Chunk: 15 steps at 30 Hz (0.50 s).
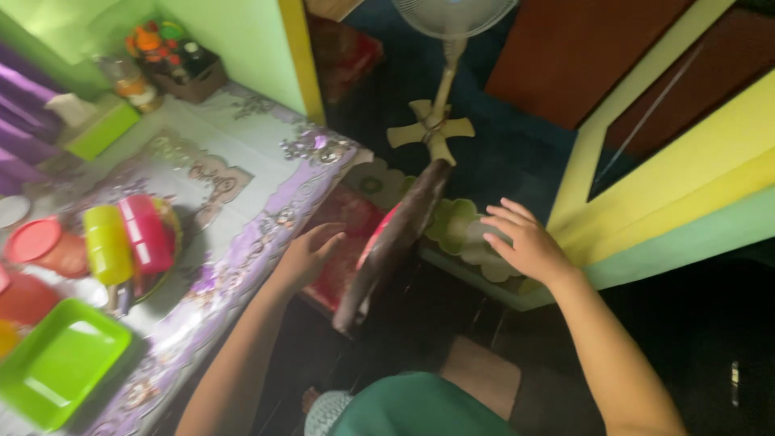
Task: Transferring several plastic containers, jars, and a plate from a kitchen counter to a dining table.
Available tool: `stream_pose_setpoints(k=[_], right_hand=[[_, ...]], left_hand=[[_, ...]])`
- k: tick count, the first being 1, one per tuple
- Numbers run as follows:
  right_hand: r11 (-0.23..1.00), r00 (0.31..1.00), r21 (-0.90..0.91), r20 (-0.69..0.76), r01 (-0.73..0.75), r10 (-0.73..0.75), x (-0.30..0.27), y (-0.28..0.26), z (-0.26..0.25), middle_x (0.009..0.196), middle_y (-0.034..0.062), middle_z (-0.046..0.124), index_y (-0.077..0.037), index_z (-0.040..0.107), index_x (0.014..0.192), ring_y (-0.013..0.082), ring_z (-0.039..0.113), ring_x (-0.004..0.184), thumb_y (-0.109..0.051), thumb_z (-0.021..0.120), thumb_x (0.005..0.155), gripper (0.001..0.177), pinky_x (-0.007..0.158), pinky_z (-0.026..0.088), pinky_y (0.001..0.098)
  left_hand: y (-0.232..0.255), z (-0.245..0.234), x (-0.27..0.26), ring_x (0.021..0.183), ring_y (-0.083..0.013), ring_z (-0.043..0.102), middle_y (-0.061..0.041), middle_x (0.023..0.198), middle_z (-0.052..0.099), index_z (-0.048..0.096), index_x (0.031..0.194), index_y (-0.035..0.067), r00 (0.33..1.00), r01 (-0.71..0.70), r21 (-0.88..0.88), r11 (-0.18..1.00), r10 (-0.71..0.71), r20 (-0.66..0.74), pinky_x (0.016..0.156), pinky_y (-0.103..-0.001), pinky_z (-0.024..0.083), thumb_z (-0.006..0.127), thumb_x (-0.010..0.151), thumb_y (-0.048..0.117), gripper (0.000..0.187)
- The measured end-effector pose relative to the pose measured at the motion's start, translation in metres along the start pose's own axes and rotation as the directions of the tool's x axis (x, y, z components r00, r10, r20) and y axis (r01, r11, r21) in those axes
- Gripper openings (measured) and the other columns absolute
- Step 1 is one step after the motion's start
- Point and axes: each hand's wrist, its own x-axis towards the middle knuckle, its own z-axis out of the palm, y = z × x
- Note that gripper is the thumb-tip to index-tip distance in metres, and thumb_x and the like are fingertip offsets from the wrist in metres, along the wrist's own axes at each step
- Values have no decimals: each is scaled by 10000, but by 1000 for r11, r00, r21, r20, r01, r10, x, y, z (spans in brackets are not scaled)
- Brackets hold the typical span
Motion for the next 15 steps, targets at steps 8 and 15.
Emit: stream_pose_setpoints(k=[8,15], right_hand=[[970,972,83,71,-230,225,-13,99,6,1375,66,666,-129,735,1201,297,463,1443,-309,667,961,308,1157,397,430],[905,895,46,179,-423,409,23,223,28,1385,52,657,-145,743,1191,279,453,1428,-319,651,967,298,1162,362,439]], left_hand=[[67,42,92,1103,-353,703,-227,1137,737,673,1317,124,971,204,149,967,-219,92,959,-449,528,486,981,549,573],[19,66,254,1114,-355,708,-187,1091,777,713,1250,78,976,178,214,961,-200,87,1009,-466,499,331,1063,608,680]])
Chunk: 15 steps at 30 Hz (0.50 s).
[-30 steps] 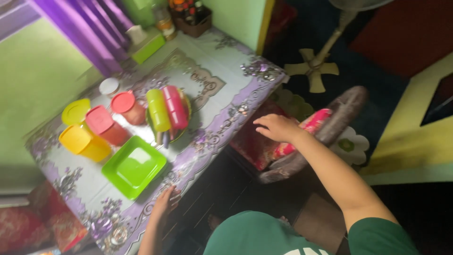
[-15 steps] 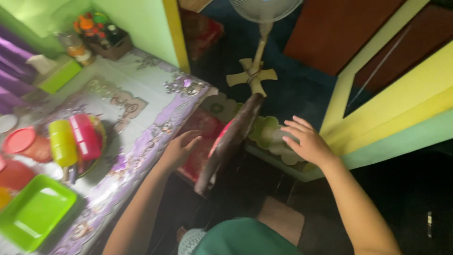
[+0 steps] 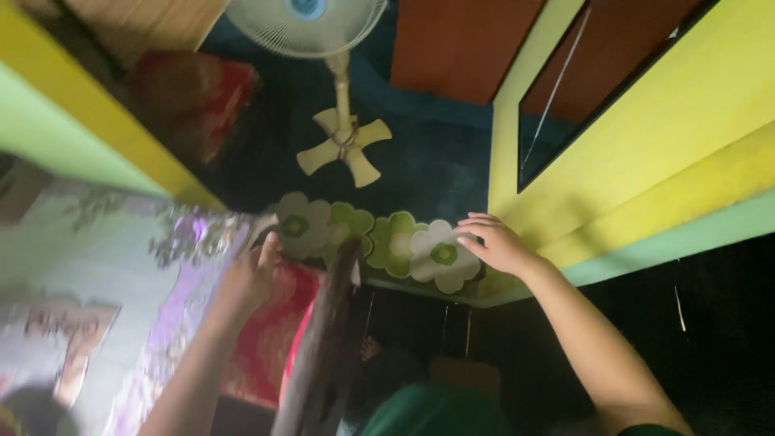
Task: Transferring several plastic containers, jars, and a plate from a kitchen counter to a dining table.
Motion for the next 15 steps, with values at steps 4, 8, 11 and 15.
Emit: stream_pose_setpoints(k=[4,8,11,15], right_hand=[[992,991,37,-54,-119,121,36,52,-19,1369,68,663,-131,749,1191,274,486,1408,-303,642,979,293,1163,384,427],[951,955,95,-19,-294,297,61,88,-35,1329,75,675,-96,721,1203,250,602,1271,-264,610,995,289,1106,449,401],[937,945,166,-61,-309,322,88,122,-36,1266,75,705,-83,715,1200,238,658,1180,-241,605,994,282,1046,500,374],[946,945,231,-185,-226,271,141,186,-46,1150,65,765,-73,760,1088,231,712,1110,-231,676,929,240,1003,532,359]], left_hand=[[-3,27,93,932,-352,760,-181,968,779,695,1167,80,982,-183,-71,980,180,-52,891,-465,545,443,1029,503,512],[-19,79,174,896,-390,727,-205,934,750,722,1124,150,934,-356,132,925,347,88,752,-482,561,554,954,405,350],[3,106,223,895,-350,754,-168,932,773,712,1106,152,922,-370,260,892,318,222,774,-445,588,554,970,401,325],[85,105,274,941,-281,775,-116,1030,789,679,1234,144,888,-395,77,915,359,288,790,-398,614,681,860,438,476]])
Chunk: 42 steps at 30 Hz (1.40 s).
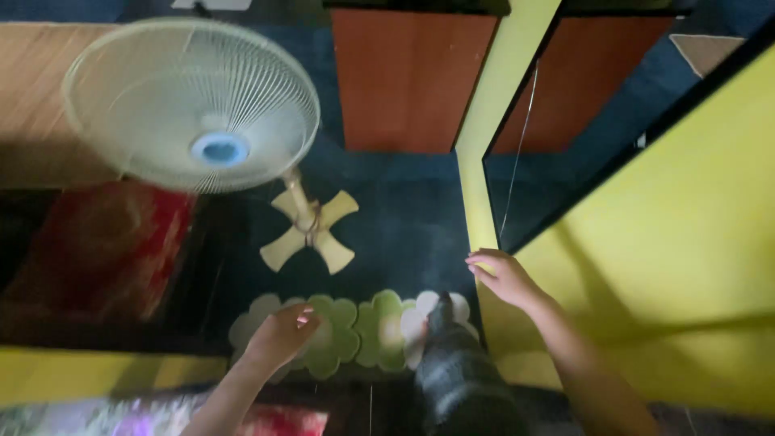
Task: Transferring several plastic containers, jars, and a plate from a kitchen counter to a dining table.
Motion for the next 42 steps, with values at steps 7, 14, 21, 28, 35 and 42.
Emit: stream_pose_setpoints(k=[7,14,21,28,35,42], right_hand=[[978,998,207,-60,-6,19,166,42,-41,1145,62,775,-86,737,1135,200,743,1043,-256,677,953,257,846,585,338],[961,971,178,150,-211,186,262,30,-112,1025,80,788,-140,737,1232,243,648,794,-282,684,962,309,748,548,362],[957,988,289,150,-19,-26,349,23,-154,1040,77,780,-94,712,1224,177,730,867,-286,659,974,320,793,581,338],[939,971,335,238,-73,-9,450,46,-168,1071,99,792,-81,672,1276,187,759,1017,-276,646,980,355,861,581,337],[983,977,128,181,-134,109,546,62,-186,1154,114,769,-66,705,1244,224,718,1086,-265,645,975,339,934,552,358],[982,986,176,161,-72,44,677,112,-163,1158,112,752,-33,703,1199,229,732,1023,-208,654,947,311,904,568,352]], left_hand=[[196,-116,113,987,-239,771,-91,1071,782,654,1286,150,973,197,87,977,-205,103,828,-376,609,689,894,482,515],[319,-229,182,847,-225,793,-92,1035,788,711,1170,135,966,-4,-29,1000,-4,-258,740,-373,617,696,855,421,425],[311,-323,233,921,-312,745,-107,1145,760,694,1280,162,924,169,165,972,-98,-370,788,-438,585,706,877,429,484],[277,-384,329,1024,-292,749,-86,1179,755,632,1407,262,919,328,202,923,-262,-296,864,-436,590,740,878,501,591],[271,-413,456,1159,-239,696,-56,1297,700,596,1419,218,970,243,181,953,-243,-23,952,-404,559,690,870,554,650],[248,-398,565,1109,-325,653,-112,1166,703,636,1358,180,999,10,347,938,-22,32,933,-467,514,623,901,509,563]])
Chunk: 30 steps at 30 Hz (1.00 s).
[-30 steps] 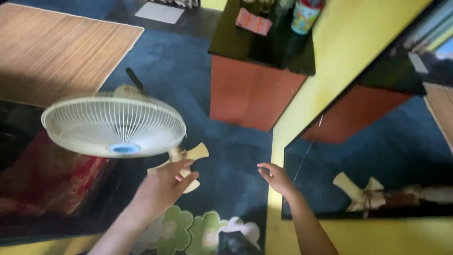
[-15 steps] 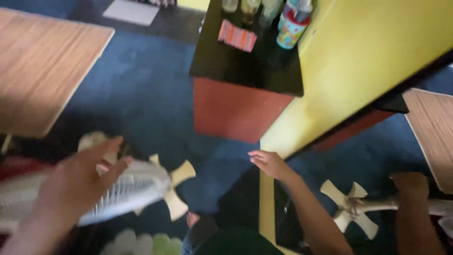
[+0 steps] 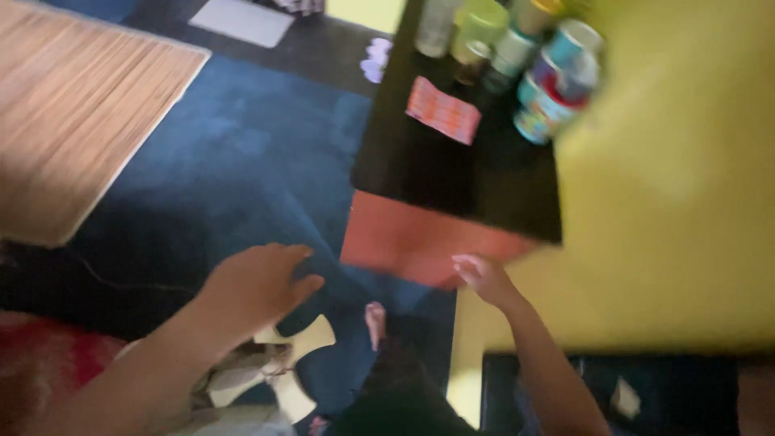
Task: Transferring several plastic containers, jars, and a plate from a kitchen counter to a dining table.
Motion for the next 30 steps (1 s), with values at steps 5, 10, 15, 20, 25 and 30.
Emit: stream_pose_setpoints(k=[5,10,15,20,25,30], right_hand=[[989,991,-58,-15,135,-136,149,67,-19,1116,134,752,-27,722,1134,241,717,1038,-172,678,930,254,911,562,361],[955,959,-167,-102,245,-264,293,81,-33,1065,150,751,-26,733,1027,300,722,996,-147,682,952,151,897,554,391],[800,912,-589,-257,113,-318,426,131,-40,1167,209,651,-25,661,1104,441,548,1163,-348,804,889,413,1012,435,572],[819,894,-568,-320,85,-314,468,114,-22,1216,274,604,39,573,1312,478,515,1163,-437,838,808,742,980,417,602],[792,871,-609,-368,38,-325,479,125,-9,1173,235,662,-23,647,1236,451,592,1145,-332,767,891,478,979,472,566],[915,911,-390,-330,107,-247,476,102,-20,1110,192,707,-43,651,1218,405,670,1038,-60,646,981,237,890,531,482]], left_hand=[[-6,20,78,1057,-339,651,-123,1125,682,639,1280,147,989,80,-63,995,-71,132,879,-472,526,635,903,466,493],[-26,20,184,1022,-308,676,-113,1019,694,646,1128,118,923,187,-74,980,-150,353,860,-449,546,643,942,438,369],[-66,83,295,1035,-325,669,-124,1038,695,671,1115,95,990,139,-99,985,-135,46,833,-464,554,680,912,370,341],[-77,165,384,1070,-382,645,-165,1209,677,642,1271,44,960,99,-320,942,-175,-217,866,-492,536,684,900,357,488],[-63,202,405,1161,-392,601,-195,1279,646,597,1350,30,953,150,-448,881,-250,-172,919,-479,507,667,923,403,572],[-78,212,383,1234,-381,600,-193,1310,671,633,1348,32,855,234,-662,712,-475,-210,999,-465,485,590,1015,403,500]])
